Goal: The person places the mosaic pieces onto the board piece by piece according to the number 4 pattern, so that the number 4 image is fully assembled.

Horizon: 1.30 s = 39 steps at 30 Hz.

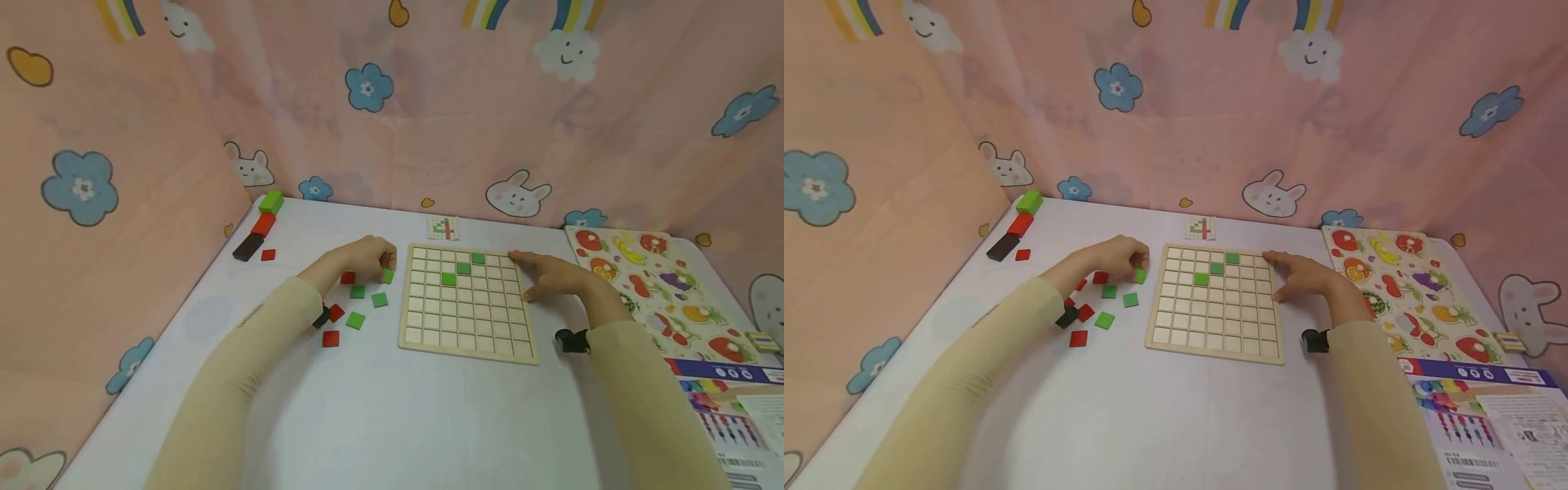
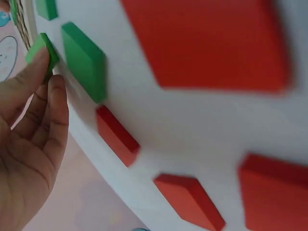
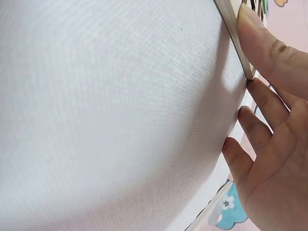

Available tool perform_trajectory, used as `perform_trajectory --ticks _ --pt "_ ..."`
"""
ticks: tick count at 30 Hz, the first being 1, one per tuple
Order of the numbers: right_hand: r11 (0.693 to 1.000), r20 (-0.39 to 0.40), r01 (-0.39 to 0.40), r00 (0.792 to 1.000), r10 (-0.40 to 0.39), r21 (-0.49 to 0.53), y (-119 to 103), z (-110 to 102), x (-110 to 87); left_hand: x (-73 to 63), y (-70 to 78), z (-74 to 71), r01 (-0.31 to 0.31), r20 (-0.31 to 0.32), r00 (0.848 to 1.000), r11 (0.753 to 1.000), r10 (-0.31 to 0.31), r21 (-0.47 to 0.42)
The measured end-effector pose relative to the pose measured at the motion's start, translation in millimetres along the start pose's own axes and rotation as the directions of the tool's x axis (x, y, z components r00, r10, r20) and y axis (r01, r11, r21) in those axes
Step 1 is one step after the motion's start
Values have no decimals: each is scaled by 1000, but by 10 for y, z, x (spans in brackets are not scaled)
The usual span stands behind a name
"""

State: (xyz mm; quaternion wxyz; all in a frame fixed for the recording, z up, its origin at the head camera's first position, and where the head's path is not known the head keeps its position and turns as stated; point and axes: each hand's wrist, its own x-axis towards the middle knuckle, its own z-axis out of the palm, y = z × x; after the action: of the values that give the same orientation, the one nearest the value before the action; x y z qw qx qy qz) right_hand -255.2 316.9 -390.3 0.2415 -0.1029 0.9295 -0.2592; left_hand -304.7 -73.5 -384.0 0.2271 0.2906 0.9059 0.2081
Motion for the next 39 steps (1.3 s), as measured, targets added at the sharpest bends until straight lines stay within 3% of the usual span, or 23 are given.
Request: perform_trajectory --ticks 5,7,12,19,32,35,39 --pt "1000 3 -8 1000 8 6 7 1 6 89 176 48 -56 -140 989 996 46 -68" --pt "1000 2 -9 1000 9 6 11 2 12 128 275 92 -79 -164 985 991 61 -105" --pt "1000 -1 -8 1000 8 -5 12 -3 30 188 496 221 -103 -134 987 987 87 -124" --pt "1000 5 -1 1000 1 5 -1 -4 20 222 634 334 -93 -107 991 992 83 -89" --pt "1000 4 -7 1000 7 9 8 -8 -10 226 688 379 -96 -95 990 992 104 77" --pt "1000 2 -8 1000 8 -1 22 -6 3 199 658 314 -88 -77 992 992 95 88" --pt "1000 0 -5 1000 5 -8 25 6 8 122 529 116 -115 -35 993 992 117 53"
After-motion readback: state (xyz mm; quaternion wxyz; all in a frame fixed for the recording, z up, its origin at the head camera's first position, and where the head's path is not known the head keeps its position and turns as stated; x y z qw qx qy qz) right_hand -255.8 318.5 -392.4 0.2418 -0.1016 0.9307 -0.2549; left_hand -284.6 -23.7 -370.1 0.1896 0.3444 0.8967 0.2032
